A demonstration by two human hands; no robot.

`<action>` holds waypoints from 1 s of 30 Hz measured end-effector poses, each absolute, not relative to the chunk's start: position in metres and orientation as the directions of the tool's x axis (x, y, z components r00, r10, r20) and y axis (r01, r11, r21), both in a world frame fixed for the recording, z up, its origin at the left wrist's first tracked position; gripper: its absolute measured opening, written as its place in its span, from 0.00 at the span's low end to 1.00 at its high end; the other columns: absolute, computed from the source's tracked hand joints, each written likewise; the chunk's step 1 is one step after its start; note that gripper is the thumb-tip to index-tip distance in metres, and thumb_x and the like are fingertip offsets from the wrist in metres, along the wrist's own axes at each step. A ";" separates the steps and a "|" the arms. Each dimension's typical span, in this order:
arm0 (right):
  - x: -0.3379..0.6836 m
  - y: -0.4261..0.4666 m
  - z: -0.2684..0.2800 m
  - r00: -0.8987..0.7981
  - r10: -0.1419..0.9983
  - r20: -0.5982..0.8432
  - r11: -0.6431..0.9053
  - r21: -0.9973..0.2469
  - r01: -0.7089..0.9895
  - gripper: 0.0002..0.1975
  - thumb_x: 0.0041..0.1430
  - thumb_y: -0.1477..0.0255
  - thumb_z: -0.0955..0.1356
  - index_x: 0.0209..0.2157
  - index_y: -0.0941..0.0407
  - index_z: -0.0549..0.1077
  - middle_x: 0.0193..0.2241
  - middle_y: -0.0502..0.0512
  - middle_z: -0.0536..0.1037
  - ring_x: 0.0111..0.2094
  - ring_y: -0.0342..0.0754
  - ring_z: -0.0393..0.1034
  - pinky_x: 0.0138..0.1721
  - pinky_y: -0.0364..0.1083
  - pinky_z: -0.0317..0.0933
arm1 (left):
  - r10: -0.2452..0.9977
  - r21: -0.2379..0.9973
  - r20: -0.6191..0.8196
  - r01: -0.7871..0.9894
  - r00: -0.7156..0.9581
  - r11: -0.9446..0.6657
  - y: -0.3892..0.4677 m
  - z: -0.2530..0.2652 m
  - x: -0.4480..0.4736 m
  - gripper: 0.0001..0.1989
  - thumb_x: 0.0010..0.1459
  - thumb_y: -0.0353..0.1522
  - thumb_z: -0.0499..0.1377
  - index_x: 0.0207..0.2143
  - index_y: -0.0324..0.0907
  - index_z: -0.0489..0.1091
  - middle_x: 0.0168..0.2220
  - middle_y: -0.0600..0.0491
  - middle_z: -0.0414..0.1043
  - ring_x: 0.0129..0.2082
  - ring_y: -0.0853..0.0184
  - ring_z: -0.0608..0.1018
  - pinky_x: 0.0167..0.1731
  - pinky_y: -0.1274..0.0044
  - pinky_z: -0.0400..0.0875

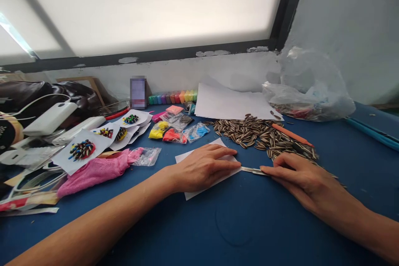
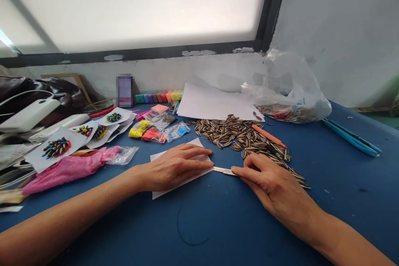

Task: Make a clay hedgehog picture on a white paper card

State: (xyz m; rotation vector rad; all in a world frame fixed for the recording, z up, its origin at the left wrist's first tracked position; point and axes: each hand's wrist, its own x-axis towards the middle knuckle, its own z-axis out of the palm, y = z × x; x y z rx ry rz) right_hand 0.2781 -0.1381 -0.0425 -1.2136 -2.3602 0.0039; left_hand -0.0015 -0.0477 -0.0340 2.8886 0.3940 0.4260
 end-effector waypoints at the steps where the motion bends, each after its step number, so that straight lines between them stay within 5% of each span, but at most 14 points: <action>1: 0.277 -0.138 -0.042 -0.489 0.763 0.424 0.608 -0.211 0.766 0.14 0.68 0.71 0.63 0.52 0.47 0.74 0.35 0.53 0.69 0.33 0.43 0.68 0.32 0.43 0.65 | 0.287 0.229 0.252 0.231 0.924 -0.946 -0.048 -0.034 -0.002 0.18 0.71 0.35 0.47 0.56 0.44 0.69 0.61 0.45 0.65 0.57 0.60 0.69 0.55 0.66 0.66; 30: 0.265 -0.142 -0.041 -0.475 0.769 0.427 0.599 -0.223 0.769 0.14 0.69 0.70 0.61 0.49 0.49 0.76 0.34 0.54 0.70 0.32 0.44 0.69 0.29 0.43 0.65 | 0.303 0.248 0.242 0.243 0.922 -0.938 -0.046 -0.037 -0.002 0.19 0.71 0.32 0.44 0.57 0.40 0.67 0.62 0.44 0.63 0.59 0.60 0.68 0.57 0.65 0.65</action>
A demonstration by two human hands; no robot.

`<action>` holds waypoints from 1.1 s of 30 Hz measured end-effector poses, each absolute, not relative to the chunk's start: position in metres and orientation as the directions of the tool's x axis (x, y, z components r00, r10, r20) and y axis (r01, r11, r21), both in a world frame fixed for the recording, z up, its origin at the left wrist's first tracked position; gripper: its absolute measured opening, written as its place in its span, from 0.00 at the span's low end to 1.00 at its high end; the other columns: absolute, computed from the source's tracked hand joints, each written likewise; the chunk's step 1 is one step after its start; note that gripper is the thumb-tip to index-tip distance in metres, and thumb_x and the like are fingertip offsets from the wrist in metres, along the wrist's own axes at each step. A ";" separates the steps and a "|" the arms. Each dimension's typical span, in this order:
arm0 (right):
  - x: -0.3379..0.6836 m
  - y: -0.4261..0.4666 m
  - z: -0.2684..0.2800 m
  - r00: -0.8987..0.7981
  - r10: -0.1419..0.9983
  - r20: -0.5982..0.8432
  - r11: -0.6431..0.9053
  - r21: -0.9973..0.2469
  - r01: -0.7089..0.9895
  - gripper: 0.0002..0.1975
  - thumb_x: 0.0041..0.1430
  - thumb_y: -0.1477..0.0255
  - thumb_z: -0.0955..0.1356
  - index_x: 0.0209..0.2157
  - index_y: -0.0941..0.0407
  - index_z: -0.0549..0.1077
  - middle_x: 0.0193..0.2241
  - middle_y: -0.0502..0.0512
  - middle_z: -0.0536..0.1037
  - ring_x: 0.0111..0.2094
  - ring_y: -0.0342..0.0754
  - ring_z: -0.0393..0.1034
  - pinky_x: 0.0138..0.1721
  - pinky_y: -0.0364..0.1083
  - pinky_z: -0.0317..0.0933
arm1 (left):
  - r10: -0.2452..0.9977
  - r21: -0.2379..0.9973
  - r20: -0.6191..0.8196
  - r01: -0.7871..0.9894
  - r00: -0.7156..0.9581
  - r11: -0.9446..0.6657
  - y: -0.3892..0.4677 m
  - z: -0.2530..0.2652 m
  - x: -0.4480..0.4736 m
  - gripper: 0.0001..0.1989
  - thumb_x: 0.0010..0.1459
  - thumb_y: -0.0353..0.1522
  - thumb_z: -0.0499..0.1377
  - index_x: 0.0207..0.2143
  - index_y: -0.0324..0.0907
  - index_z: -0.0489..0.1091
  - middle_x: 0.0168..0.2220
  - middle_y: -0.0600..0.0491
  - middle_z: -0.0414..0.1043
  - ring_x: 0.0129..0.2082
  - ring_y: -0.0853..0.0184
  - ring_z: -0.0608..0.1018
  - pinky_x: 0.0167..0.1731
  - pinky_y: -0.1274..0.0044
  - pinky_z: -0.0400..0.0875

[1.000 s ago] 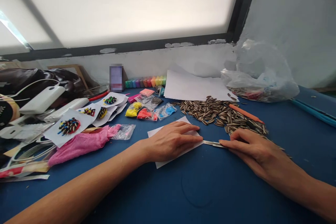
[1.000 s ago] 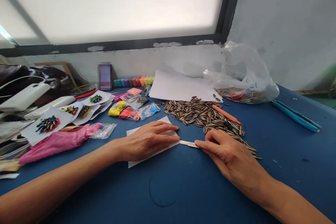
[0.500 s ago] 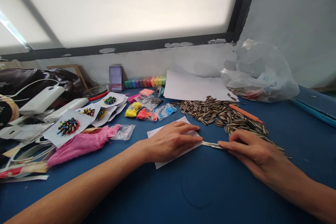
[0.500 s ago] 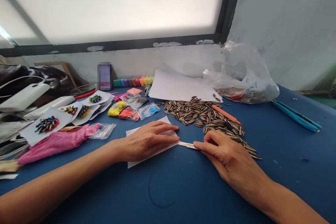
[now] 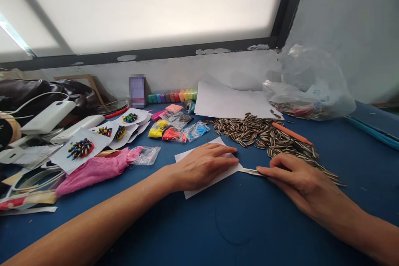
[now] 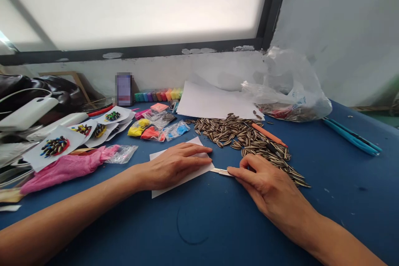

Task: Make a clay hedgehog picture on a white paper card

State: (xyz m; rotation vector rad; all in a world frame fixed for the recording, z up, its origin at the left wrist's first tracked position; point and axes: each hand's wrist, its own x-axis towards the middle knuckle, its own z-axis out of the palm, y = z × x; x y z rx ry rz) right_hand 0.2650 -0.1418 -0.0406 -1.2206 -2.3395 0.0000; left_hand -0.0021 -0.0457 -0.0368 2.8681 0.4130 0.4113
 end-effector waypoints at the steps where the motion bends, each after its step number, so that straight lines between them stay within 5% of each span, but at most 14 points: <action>1: 0.264 -0.142 -0.040 -0.472 0.773 0.424 0.595 -0.224 0.772 0.14 0.69 0.70 0.61 0.49 0.49 0.76 0.34 0.54 0.70 0.32 0.44 0.69 0.29 0.43 0.65 | 0.308 0.252 0.248 0.246 0.919 -0.936 -0.045 -0.038 -0.002 0.18 0.71 0.32 0.44 0.57 0.40 0.67 0.62 0.44 0.63 0.59 0.60 0.68 0.57 0.65 0.65; 25: 0.264 -0.140 -0.040 -0.443 0.798 0.408 0.555 -0.214 0.804 0.14 0.69 0.69 0.61 0.47 0.51 0.77 0.32 0.54 0.70 0.30 0.45 0.68 0.30 0.44 0.64 | 0.334 0.188 0.288 0.289 0.897 -0.939 -0.044 -0.037 0.010 0.16 0.70 0.29 0.46 0.54 0.41 0.69 0.60 0.43 0.64 0.57 0.59 0.69 0.54 0.66 0.67; 33: 0.265 -0.139 -0.040 -0.422 0.806 0.416 0.533 -0.198 0.823 0.15 0.69 0.68 0.60 0.45 0.52 0.78 0.33 0.54 0.71 0.31 0.46 0.69 0.30 0.44 0.65 | 0.391 0.175 0.312 0.352 0.866 -0.919 -0.043 -0.036 0.018 0.15 0.67 0.27 0.48 0.44 0.41 0.75 0.42 0.47 0.70 0.43 0.63 0.71 0.44 0.71 0.69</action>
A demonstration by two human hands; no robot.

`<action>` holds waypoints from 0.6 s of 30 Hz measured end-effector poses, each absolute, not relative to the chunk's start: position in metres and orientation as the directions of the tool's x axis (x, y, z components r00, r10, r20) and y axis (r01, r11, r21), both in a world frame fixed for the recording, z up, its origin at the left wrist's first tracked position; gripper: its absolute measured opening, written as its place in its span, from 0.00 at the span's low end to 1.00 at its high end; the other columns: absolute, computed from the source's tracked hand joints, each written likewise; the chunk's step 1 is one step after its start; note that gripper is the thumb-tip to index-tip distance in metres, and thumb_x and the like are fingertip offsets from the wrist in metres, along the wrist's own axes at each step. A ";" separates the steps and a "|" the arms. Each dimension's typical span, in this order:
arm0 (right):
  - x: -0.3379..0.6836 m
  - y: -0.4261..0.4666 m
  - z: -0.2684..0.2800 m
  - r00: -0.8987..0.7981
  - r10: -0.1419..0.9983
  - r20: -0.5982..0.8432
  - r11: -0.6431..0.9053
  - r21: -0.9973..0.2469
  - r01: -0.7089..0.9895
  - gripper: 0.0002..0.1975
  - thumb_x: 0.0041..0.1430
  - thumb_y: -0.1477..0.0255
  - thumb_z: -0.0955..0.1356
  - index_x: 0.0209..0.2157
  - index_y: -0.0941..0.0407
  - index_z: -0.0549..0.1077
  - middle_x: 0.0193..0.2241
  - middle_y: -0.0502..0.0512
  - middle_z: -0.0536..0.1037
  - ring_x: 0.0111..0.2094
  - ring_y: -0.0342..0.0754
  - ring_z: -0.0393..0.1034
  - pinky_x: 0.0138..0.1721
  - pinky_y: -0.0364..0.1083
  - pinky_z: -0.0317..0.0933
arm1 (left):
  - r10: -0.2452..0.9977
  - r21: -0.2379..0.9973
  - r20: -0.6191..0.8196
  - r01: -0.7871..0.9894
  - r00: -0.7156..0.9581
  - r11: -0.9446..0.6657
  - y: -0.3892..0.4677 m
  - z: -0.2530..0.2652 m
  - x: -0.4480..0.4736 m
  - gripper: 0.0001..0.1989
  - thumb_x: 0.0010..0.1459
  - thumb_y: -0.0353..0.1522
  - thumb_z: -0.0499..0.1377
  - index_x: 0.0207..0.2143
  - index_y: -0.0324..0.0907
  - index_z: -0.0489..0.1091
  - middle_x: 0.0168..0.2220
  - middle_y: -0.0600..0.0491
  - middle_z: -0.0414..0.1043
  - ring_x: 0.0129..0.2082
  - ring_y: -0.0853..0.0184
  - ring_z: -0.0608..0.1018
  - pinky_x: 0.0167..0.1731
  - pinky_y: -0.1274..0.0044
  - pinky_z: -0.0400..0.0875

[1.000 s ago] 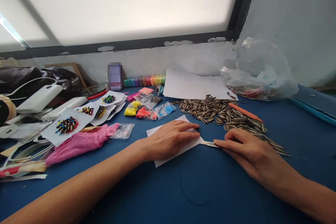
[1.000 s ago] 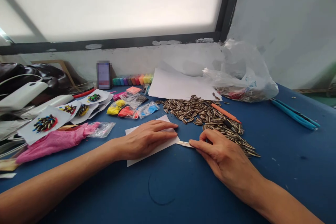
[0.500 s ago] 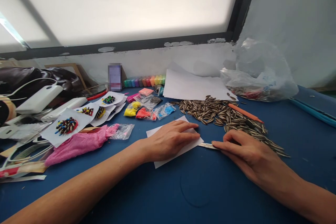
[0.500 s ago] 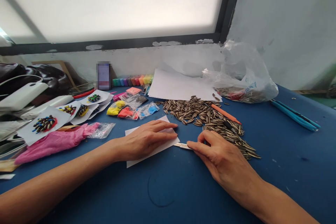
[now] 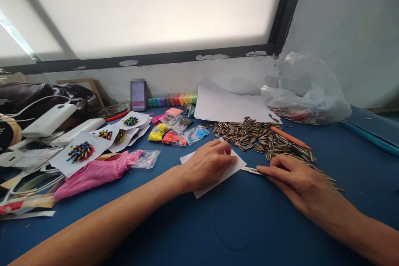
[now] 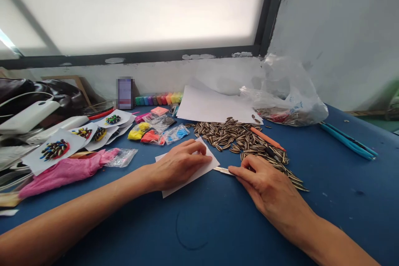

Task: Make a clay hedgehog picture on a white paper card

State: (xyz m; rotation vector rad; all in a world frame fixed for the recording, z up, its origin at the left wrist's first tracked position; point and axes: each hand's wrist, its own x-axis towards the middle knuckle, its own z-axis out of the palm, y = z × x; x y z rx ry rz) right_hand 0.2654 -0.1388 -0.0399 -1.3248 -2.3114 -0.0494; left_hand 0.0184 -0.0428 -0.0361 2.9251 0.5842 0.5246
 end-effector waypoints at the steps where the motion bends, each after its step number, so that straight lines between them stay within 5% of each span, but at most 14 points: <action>1: 0.265 -0.139 -0.039 -0.420 0.808 0.413 0.531 -0.203 0.823 0.15 0.69 0.68 0.60 0.44 0.51 0.78 0.33 0.54 0.71 0.31 0.46 0.69 0.30 0.44 0.65 | 0.385 0.188 0.296 0.342 0.874 -0.921 -0.043 -0.034 0.016 0.15 0.67 0.27 0.47 0.45 0.42 0.74 0.42 0.47 0.70 0.43 0.63 0.70 0.44 0.71 0.69; 9: 0.264 -0.139 -0.037 -0.406 0.800 0.441 0.531 -0.208 0.821 0.16 0.69 0.68 0.60 0.45 0.51 0.79 0.32 0.55 0.72 0.30 0.46 0.70 0.29 0.44 0.66 | 0.275 0.324 0.206 0.200 0.939 -0.925 -0.042 -0.028 -0.010 0.19 0.70 0.34 0.47 0.60 0.44 0.64 0.60 0.44 0.62 0.60 0.59 0.65 0.59 0.65 0.63; 18: 0.265 -0.139 -0.040 -0.414 0.802 0.430 0.536 -0.214 0.816 0.16 0.69 0.68 0.60 0.45 0.50 0.79 0.32 0.55 0.72 0.30 0.45 0.69 0.29 0.44 0.65 | 0.290 0.401 0.200 0.191 0.936 -0.896 -0.039 -0.034 -0.010 0.20 0.69 0.34 0.50 0.62 0.45 0.62 0.62 0.44 0.61 0.62 0.60 0.63 0.62 0.64 0.60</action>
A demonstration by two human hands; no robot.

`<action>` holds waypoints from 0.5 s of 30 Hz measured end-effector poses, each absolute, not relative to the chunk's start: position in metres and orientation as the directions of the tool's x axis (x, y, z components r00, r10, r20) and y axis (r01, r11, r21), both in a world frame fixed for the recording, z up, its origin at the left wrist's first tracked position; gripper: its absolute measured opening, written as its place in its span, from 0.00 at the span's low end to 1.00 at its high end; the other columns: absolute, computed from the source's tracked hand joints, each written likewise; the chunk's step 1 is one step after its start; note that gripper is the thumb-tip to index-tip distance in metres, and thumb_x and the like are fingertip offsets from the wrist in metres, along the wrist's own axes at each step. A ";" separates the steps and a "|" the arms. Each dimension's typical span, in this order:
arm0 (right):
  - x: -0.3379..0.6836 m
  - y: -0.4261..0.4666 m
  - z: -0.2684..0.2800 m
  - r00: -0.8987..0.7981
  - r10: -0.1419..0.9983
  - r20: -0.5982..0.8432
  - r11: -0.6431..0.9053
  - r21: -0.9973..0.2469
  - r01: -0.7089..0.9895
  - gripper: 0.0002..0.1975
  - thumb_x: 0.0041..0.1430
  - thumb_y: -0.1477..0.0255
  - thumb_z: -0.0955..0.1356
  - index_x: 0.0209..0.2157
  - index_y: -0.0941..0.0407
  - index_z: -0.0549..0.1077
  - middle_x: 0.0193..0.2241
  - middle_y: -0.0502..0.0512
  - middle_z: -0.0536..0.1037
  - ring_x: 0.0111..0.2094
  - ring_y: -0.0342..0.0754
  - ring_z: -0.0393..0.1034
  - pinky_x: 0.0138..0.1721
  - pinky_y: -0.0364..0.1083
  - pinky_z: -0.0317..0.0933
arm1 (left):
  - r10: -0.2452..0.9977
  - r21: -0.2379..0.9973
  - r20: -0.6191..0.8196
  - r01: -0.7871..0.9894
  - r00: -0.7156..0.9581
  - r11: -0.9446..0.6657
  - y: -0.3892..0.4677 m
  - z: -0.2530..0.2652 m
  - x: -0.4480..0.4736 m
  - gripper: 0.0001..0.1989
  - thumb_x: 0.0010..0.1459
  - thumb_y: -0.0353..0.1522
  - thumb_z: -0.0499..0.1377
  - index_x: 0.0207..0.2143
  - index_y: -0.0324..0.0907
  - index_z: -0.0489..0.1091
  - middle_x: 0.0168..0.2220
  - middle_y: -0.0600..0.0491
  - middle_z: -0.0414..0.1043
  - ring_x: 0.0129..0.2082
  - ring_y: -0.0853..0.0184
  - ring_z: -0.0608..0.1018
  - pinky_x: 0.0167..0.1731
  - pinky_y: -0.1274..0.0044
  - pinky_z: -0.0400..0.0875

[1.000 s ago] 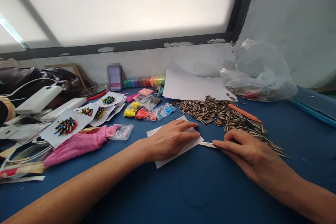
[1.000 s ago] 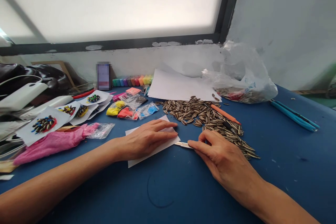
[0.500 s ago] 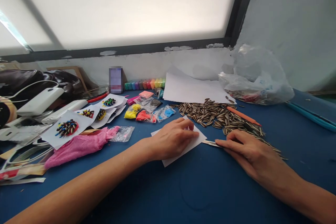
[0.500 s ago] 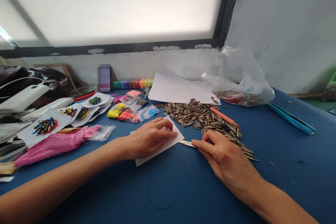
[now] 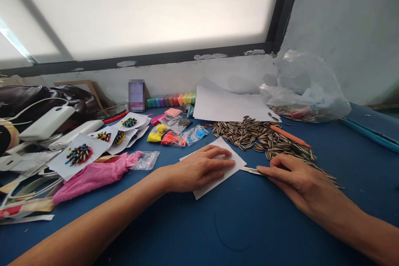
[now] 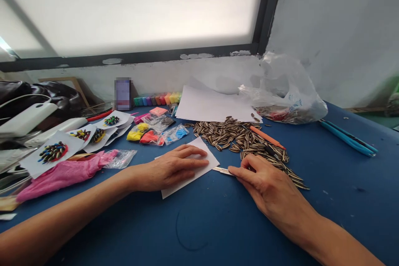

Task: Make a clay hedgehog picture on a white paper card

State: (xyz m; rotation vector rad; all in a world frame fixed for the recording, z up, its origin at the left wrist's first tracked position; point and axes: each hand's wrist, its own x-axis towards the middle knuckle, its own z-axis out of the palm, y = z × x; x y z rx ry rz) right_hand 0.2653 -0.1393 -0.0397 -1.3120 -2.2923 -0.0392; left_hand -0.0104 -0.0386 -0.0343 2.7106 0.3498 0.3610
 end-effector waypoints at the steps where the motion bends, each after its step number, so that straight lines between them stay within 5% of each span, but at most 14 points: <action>1: 0.265 -0.139 -0.040 -0.415 0.804 0.427 0.535 -0.213 0.818 0.16 0.69 0.68 0.60 0.45 0.51 0.79 0.32 0.55 0.71 0.30 0.45 0.69 0.29 0.44 0.65 | 0.290 0.418 0.185 0.192 0.939 -0.888 -0.038 -0.032 -0.010 0.20 0.69 0.34 0.50 0.61 0.44 0.63 0.62 0.44 0.61 0.63 0.61 0.63 0.62 0.65 0.60; 15: 0.266 -0.139 -0.042 -0.425 0.799 0.425 0.548 -0.224 0.806 0.15 0.69 0.68 0.61 0.46 0.49 0.78 0.33 0.55 0.71 0.30 0.45 0.69 0.28 0.43 0.63 | 0.261 0.554 0.048 0.191 0.964 -0.810 -0.029 -0.016 -0.016 0.23 0.66 0.33 0.56 0.62 0.48 0.62 0.67 0.48 0.56 0.68 0.61 0.56 0.65 0.62 0.54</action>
